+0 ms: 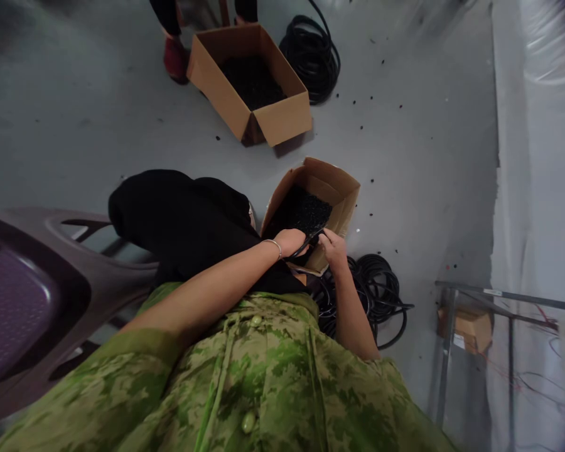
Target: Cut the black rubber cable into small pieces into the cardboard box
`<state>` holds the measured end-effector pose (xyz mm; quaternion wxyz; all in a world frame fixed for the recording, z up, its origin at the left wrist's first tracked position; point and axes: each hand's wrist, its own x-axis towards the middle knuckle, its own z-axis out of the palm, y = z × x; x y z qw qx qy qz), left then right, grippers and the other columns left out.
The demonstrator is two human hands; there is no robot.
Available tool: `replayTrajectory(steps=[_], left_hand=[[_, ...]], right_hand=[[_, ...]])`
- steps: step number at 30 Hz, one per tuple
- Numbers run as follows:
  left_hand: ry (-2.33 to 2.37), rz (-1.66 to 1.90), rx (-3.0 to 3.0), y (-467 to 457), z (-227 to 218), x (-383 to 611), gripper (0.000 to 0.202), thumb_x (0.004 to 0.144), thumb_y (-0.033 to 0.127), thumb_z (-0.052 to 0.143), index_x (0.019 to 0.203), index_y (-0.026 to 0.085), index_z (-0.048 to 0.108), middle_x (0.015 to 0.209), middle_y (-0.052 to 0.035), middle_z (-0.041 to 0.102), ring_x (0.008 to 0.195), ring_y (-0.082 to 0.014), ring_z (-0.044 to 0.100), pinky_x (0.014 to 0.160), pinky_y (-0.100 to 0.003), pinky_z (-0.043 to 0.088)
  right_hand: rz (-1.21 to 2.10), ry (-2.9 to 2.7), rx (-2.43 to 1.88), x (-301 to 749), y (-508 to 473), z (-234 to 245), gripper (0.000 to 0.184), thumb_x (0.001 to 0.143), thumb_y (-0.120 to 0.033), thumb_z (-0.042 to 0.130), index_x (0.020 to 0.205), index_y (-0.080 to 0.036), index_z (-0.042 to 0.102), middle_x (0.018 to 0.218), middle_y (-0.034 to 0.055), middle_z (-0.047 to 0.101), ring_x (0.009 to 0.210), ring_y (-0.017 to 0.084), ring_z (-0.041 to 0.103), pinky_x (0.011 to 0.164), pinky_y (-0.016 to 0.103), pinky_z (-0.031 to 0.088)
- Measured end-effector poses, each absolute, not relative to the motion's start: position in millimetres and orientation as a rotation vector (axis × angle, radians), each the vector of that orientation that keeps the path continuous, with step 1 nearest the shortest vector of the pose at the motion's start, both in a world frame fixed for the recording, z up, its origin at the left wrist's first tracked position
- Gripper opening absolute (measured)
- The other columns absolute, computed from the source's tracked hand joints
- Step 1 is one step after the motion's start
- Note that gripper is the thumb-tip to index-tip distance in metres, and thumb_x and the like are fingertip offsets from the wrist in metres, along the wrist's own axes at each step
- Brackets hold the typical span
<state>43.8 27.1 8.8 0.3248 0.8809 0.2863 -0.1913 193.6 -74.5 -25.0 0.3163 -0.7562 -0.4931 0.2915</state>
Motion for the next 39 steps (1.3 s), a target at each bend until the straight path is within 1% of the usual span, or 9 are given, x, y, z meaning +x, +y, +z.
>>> replayTrajectory(steps=[5, 12, 19, 21, 24, 27, 32, 35, 39], left_hand=[[0.753, -0.469, 2.424, 25, 12, 42, 0.042, 0.091, 0.037, 0.046, 0.094, 0.007, 0.075, 0.096, -0.0227, 0.073, 0.093, -0.0334, 0.071, 0.076, -0.034, 0.054], [0.744, -0.458, 2.523, 25, 14, 43, 0.048, 0.093, 0.040, 0.043, 0.094, 0.006, 0.076, 0.092, -0.0241, 0.073, 0.092, -0.0333, 0.071, 0.075, -0.036, 0.054], [0.803, -0.528, 2.416, 25, 15, 44, 0.047, 0.091, 0.040, 0.046, 0.098, 0.005, 0.075, 0.097, -0.0254, 0.072, 0.096, -0.0337, 0.070, 0.078, -0.034, 0.054], [0.811, -0.566, 2.352, 26, 12, 43, 0.047, 0.090, 0.042, 0.047, 0.100, 0.006, 0.075, 0.098, -0.0237, 0.073, 0.097, -0.0323, 0.070, 0.078, -0.032, 0.054], [0.804, -0.639, 2.212, 30, 7, 43, 0.047, 0.090, 0.044, 0.046, 0.098, 0.008, 0.076, 0.095, -0.0199, 0.074, 0.092, -0.0282, 0.071, 0.077, -0.028, 0.053], [0.825, -0.675, 2.144, 31, 4, 42, 0.045, 0.087, 0.043, 0.049, 0.097, 0.008, 0.076, 0.095, -0.0189, 0.075, 0.090, -0.0272, 0.072, 0.075, -0.026, 0.053], [0.834, -0.621, 2.287, 29, 11, 42, 0.043, 0.085, 0.038, 0.052, 0.103, 0.006, 0.075, 0.101, -0.0231, 0.073, 0.099, -0.0322, 0.070, 0.079, -0.031, 0.055], [0.828, -0.574, 2.348, 28, 15, 42, 0.042, 0.086, 0.037, 0.052, 0.101, 0.005, 0.075, 0.098, -0.0251, 0.072, 0.098, -0.0344, 0.070, 0.080, -0.034, 0.055], [0.853, -0.538, 2.364, 27, 13, 44, 0.040, 0.086, 0.036, 0.053, 0.099, 0.005, 0.075, 0.097, -0.0256, 0.072, 0.097, -0.0345, 0.070, 0.079, -0.034, 0.055]], right_hand=[[0.676, -1.433, -2.027, 203, -72, -27, 0.031, 0.091, -0.039, 0.043, 0.082, -0.020, 0.066, 0.073, 0.0026, 0.066, 0.070, 0.018, 0.058, 0.070, 0.027, 0.045], [0.535, -1.494, -2.168, 207, -72, -30, 0.031, 0.092, -0.035, 0.045, 0.099, -0.019, 0.071, 0.096, 0.0086, 0.074, 0.090, 0.021, 0.064, 0.083, 0.030, 0.047], [0.539, -1.522, -2.371, 197, -70, -36, 0.032, 0.095, -0.032, 0.045, 0.111, -0.021, 0.070, 0.106, 0.0088, 0.074, 0.097, 0.021, 0.066, 0.084, 0.029, 0.047], [0.558, -1.536, -2.405, 191, -69, -37, 0.031, 0.096, -0.031, 0.045, 0.111, -0.022, 0.070, 0.106, 0.0080, 0.074, 0.098, 0.021, 0.066, 0.084, 0.028, 0.047], [0.592, -1.623, -2.418, 181, -67, -34, 0.030, 0.097, -0.032, 0.046, 0.110, -0.023, 0.071, 0.107, 0.0075, 0.074, 0.099, 0.020, 0.066, 0.083, 0.026, 0.046], [0.626, -1.735, -2.412, 177, -63, -28, 0.029, 0.097, -0.031, 0.047, 0.110, -0.023, 0.071, 0.111, 0.0081, 0.074, 0.102, 0.021, 0.066, 0.085, 0.027, 0.046], [0.602, -1.810, -2.429, 185, -57, -23, 0.027, 0.096, -0.031, 0.048, 0.109, -0.023, 0.071, 0.111, 0.0085, 0.073, 0.104, 0.023, 0.066, 0.086, 0.029, 0.046], [0.564, -1.776, -2.418, 192, -57, -27, 0.026, 0.096, -0.031, 0.048, 0.107, -0.023, 0.071, 0.108, 0.0083, 0.074, 0.101, 0.023, 0.066, 0.085, 0.028, 0.046], [0.560, -1.704, -2.431, 194, -62, -34, 0.027, 0.096, -0.031, 0.047, 0.103, -0.022, 0.071, 0.100, 0.0079, 0.075, 0.093, 0.021, 0.066, 0.080, 0.026, 0.045]])
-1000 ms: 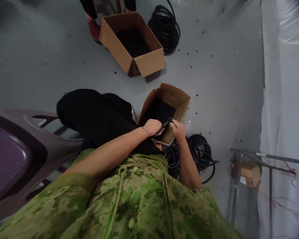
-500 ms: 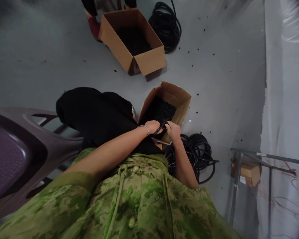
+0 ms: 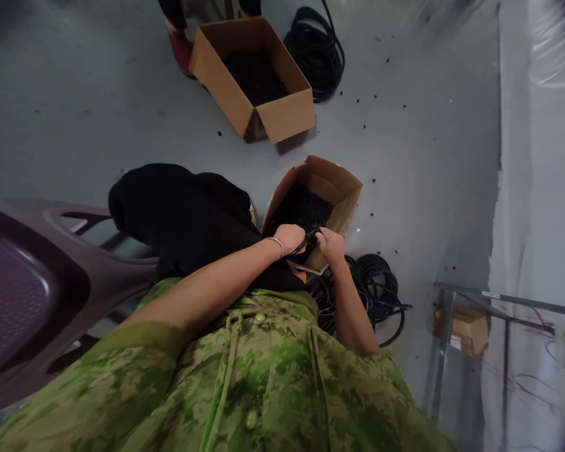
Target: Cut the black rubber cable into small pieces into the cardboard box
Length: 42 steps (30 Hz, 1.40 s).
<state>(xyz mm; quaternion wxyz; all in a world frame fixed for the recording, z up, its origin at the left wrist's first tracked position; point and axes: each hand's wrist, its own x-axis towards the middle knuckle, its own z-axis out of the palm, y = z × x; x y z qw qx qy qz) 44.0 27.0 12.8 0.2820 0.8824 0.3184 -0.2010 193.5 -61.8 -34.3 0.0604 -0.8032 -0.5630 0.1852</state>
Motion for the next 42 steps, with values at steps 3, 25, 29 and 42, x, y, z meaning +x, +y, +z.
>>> replayTrajectory(steps=[3, 25, 29, 42], left_hand=[[0.866, -0.523, 2.356, 26, 11, 45, 0.039, 0.086, 0.034, 0.054, 0.096, 0.004, 0.076, 0.096, -0.0256, 0.072, 0.095, -0.0343, 0.071, 0.077, -0.034, 0.056], [0.913, -0.511, 2.345, 31, 7, 45, 0.040, 0.086, 0.036, 0.053, 0.100, 0.007, 0.076, 0.098, -0.0234, 0.073, 0.098, -0.0316, 0.070, 0.083, -0.032, 0.054], [1.005, -0.515, 2.288, 34, 5, 45, 0.038, 0.083, 0.036, 0.058, 0.102, 0.008, 0.075, 0.100, -0.0227, 0.073, 0.099, -0.0299, 0.070, 0.084, -0.030, 0.054], [0.762, -0.600, 2.211, 36, 1, 44, 0.045, 0.088, 0.038, 0.045, 0.108, 0.010, 0.073, 0.111, -0.0189, 0.072, 0.104, -0.0280, 0.068, 0.083, -0.027, 0.053]], right_hand=[[0.549, -1.596, -2.480, 189, -63, -40, 0.028, 0.096, -0.032, 0.046, 0.102, -0.021, 0.071, 0.093, 0.0066, 0.075, 0.087, 0.020, 0.066, 0.075, 0.025, 0.044], [0.657, -1.779, -2.371, 178, -55, -25, 0.026, 0.095, -0.028, 0.047, 0.105, -0.022, 0.071, 0.104, 0.0080, 0.075, 0.095, 0.021, 0.066, 0.080, 0.027, 0.045], [0.683, -1.748, -2.425, 168, -54, -27, 0.025, 0.094, -0.028, 0.049, 0.103, -0.024, 0.072, 0.100, 0.0076, 0.075, 0.090, 0.021, 0.067, 0.074, 0.027, 0.045], [0.874, -1.174, -2.222, 206, -90, -47, 0.032, 0.084, -0.033, 0.050, 0.103, -0.018, 0.070, 0.070, -0.0003, 0.069, 0.064, 0.016, 0.063, 0.070, 0.026, 0.050]])
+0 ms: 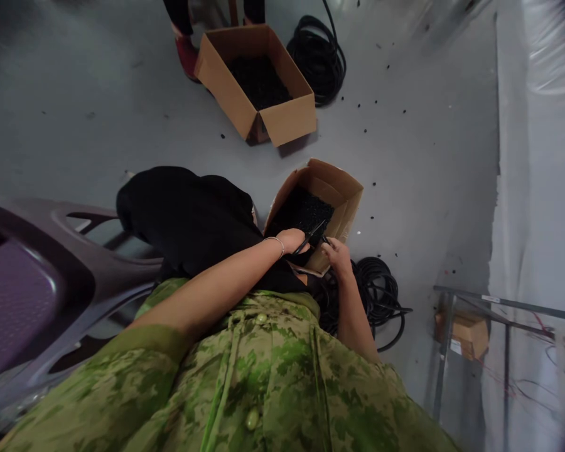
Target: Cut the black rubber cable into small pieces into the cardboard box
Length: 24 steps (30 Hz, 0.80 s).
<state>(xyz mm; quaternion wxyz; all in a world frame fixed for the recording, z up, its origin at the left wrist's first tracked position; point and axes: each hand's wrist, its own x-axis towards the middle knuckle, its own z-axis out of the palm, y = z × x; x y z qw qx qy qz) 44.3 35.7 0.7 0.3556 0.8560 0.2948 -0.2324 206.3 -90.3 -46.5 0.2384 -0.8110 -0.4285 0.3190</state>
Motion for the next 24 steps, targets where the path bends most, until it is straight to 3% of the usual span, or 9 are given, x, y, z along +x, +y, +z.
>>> replayTrajectory(steps=[3, 6, 12, 24], left_hand=[[0.702, -0.616, 2.222, 35, -3, 46, 0.045, 0.089, 0.038, 0.043, 0.107, 0.010, 0.073, 0.109, -0.0189, 0.072, 0.103, -0.0283, 0.068, 0.082, -0.027, 0.053], [0.680, -0.631, 2.200, 34, -6, 47, 0.044, 0.087, 0.036, 0.043, 0.107, 0.011, 0.073, 0.107, -0.0181, 0.072, 0.100, -0.0287, 0.069, 0.078, -0.028, 0.053], [0.645, -0.613, 2.216, 33, -4, 45, 0.040, 0.086, 0.034, 0.045, 0.105, 0.012, 0.073, 0.105, -0.0159, 0.073, 0.096, -0.0274, 0.069, 0.074, -0.027, 0.052], [0.615, -0.631, 2.276, 32, 6, 43, 0.039, 0.087, 0.032, 0.046, 0.109, 0.012, 0.071, 0.106, -0.0164, 0.073, 0.098, -0.0268, 0.069, 0.076, -0.027, 0.052]], right_hand=[[0.790, -1.127, -2.203, 212, -90, -41, 0.038, 0.086, -0.038, 0.048, 0.112, -0.019, 0.067, 0.082, 0.0019, 0.072, 0.063, 0.015, 0.064, 0.070, 0.028, 0.050], [0.713, -1.158, -2.215, 210, -86, -33, 0.041, 0.088, -0.040, 0.047, 0.120, -0.020, 0.062, 0.078, 0.0008, 0.071, 0.064, 0.016, 0.064, 0.072, 0.029, 0.050], [0.624, -1.160, -2.195, 198, -78, -26, 0.036, 0.087, -0.045, 0.047, 0.100, -0.017, 0.067, 0.073, 0.0038, 0.070, 0.071, 0.019, 0.065, 0.075, 0.029, 0.049], [0.725, -1.225, -2.128, 188, -78, -33, 0.033, 0.090, -0.039, 0.042, 0.101, -0.020, 0.067, 0.075, 0.0016, 0.068, 0.069, 0.016, 0.062, 0.070, 0.026, 0.047]])
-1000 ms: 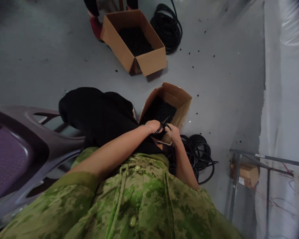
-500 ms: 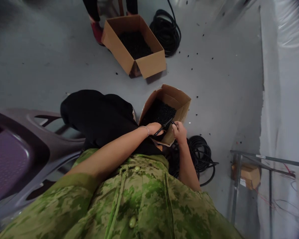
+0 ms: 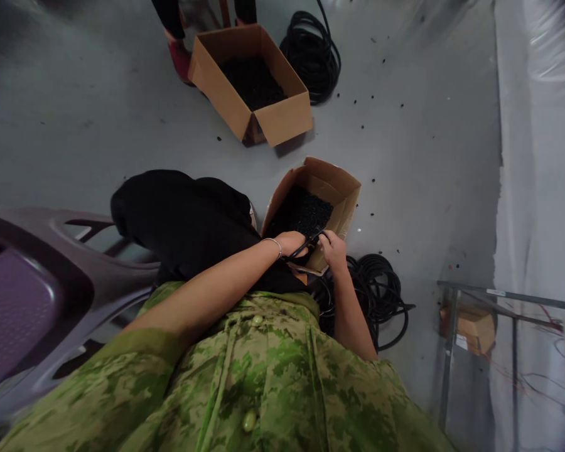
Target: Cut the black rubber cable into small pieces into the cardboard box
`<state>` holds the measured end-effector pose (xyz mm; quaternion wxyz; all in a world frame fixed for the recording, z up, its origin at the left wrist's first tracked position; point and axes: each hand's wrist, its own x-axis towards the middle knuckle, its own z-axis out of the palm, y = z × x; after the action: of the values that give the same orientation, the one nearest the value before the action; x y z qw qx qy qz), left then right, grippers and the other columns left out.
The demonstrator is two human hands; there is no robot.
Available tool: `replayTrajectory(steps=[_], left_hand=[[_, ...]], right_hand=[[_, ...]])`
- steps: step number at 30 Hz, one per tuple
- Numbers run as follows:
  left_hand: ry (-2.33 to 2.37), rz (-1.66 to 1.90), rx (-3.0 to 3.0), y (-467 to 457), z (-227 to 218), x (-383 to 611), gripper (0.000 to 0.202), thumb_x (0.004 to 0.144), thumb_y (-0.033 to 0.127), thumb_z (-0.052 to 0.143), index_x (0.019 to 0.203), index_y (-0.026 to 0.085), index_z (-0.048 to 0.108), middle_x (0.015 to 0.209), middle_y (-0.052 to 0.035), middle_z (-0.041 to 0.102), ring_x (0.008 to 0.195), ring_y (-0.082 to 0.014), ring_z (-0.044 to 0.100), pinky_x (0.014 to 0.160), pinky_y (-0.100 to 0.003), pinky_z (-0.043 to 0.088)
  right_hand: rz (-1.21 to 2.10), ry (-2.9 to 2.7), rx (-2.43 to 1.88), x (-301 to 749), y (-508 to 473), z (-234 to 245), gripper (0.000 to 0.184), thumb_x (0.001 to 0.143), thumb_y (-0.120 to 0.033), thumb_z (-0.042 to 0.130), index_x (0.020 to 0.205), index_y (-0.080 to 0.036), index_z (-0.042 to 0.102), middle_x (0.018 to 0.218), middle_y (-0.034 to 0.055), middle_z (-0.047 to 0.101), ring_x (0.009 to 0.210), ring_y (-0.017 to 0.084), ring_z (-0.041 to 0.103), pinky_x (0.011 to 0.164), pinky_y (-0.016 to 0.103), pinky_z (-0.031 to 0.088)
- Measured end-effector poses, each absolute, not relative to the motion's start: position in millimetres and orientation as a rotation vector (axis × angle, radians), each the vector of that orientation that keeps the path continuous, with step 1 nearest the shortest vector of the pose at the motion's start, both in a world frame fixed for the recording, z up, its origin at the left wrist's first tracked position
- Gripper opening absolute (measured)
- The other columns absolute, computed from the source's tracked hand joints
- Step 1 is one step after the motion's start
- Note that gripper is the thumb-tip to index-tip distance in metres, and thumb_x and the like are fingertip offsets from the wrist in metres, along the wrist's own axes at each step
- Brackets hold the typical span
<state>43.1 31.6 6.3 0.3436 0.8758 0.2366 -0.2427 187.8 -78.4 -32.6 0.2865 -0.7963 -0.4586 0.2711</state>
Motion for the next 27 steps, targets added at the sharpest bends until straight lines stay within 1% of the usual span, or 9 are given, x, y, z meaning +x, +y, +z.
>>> replayTrajectory(steps=[4, 7, 10, 15, 18, 23, 27], left_hand=[[0.648, -0.629, 2.288, 31, 7, 43, 0.040, 0.087, 0.034, 0.047, 0.108, 0.011, 0.071, 0.108, -0.0179, 0.072, 0.100, -0.0281, 0.069, 0.078, -0.028, 0.053], [0.663, -0.624, 2.292, 31, 8, 43, 0.040, 0.087, 0.035, 0.048, 0.108, 0.010, 0.072, 0.109, -0.0191, 0.072, 0.102, -0.0291, 0.068, 0.080, -0.029, 0.053], [0.675, -0.634, 2.287, 31, 10, 43, 0.040, 0.086, 0.034, 0.048, 0.108, 0.010, 0.072, 0.109, -0.0189, 0.072, 0.101, -0.0284, 0.069, 0.080, -0.028, 0.053], [0.685, -0.616, 2.281, 31, 13, 42, 0.039, 0.088, 0.035, 0.048, 0.107, 0.012, 0.073, 0.107, -0.0168, 0.073, 0.100, -0.0262, 0.069, 0.080, -0.025, 0.052], [0.697, -0.605, 2.295, 30, 12, 42, 0.040, 0.090, 0.037, 0.047, 0.104, 0.011, 0.074, 0.106, -0.0185, 0.073, 0.099, -0.0282, 0.070, 0.079, -0.027, 0.053], [0.738, -0.569, 2.376, 27, 8, 42, 0.041, 0.088, 0.042, 0.051, 0.099, 0.011, 0.076, 0.096, -0.0204, 0.074, 0.095, -0.0296, 0.071, 0.081, -0.030, 0.053], [0.741, -0.545, 2.423, 26, 7, 43, 0.044, 0.089, 0.041, 0.049, 0.096, 0.008, 0.077, 0.095, -0.0227, 0.073, 0.094, -0.0320, 0.071, 0.079, -0.032, 0.054]], right_hand=[[0.764, -1.219, -2.097, 187, -79, -34, 0.034, 0.090, -0.038, 0.042, 0.106, -0.019, 0.066, 0.074, 0.0007, 0.067, 0.061, 0.015, 0.059, 0.068, 0.026, 0.047], [0.763, -1.220, -2.091, 188, -78, -36, 0.035, 0.090, -0.039, 0.042, 0.106, -0.019, 0.066, 0.075, 0.0014, 0.068, 0.067, 0.016, 0.061, 0.070, 0.026, 0.048], [0.751, -1.230, -2.098, 190, -78, -39, 0.034, 0.090, -0.039, 0.043, 0.104, -0.020, 0.067, 0.075, 0.0015, 0.068, 0.073, 0.017, 0.062, 0.071, 0.026, 0.048], [0.738, -1.267, -2.087, 190, -77, -41, 0.036, 0.091, -0.037, 0.042, 0.109, -0.020, 0.068, 0.076, 0.0018, 0.069, 0.074, 0.018, 0.063, 0.073, 0.027, 0.048], [0.732, -1.315, -2.087, 191, -76, -43, 0.035, 0.091, -0.036, 0.044, 0.109, -0.020, 0.069, 0.078, 0.0026, 0.070, 0.074, 0.019, 0.064, 0.075, 0.028, 0.048], [0.681, -1.357, -2.167, 198, -74, -47, 0.034, 0.090, -0.034, 0.047, 0.108, -0.021, 0.072, 0.081, 0.0037, 0.073, 0.077, 0.020, 0.065, 0.078, 0.030, 0.049], [0.661, -1.407, -2.202, 201, -73, -46, 0.033, 0.091, -0.035, 0.046, 0.108, -0.023, 0.072, 0.088, 0.0043, 0.074, 0.082, 0.020, 0.065, 0.079, 0.028, 0.049]])
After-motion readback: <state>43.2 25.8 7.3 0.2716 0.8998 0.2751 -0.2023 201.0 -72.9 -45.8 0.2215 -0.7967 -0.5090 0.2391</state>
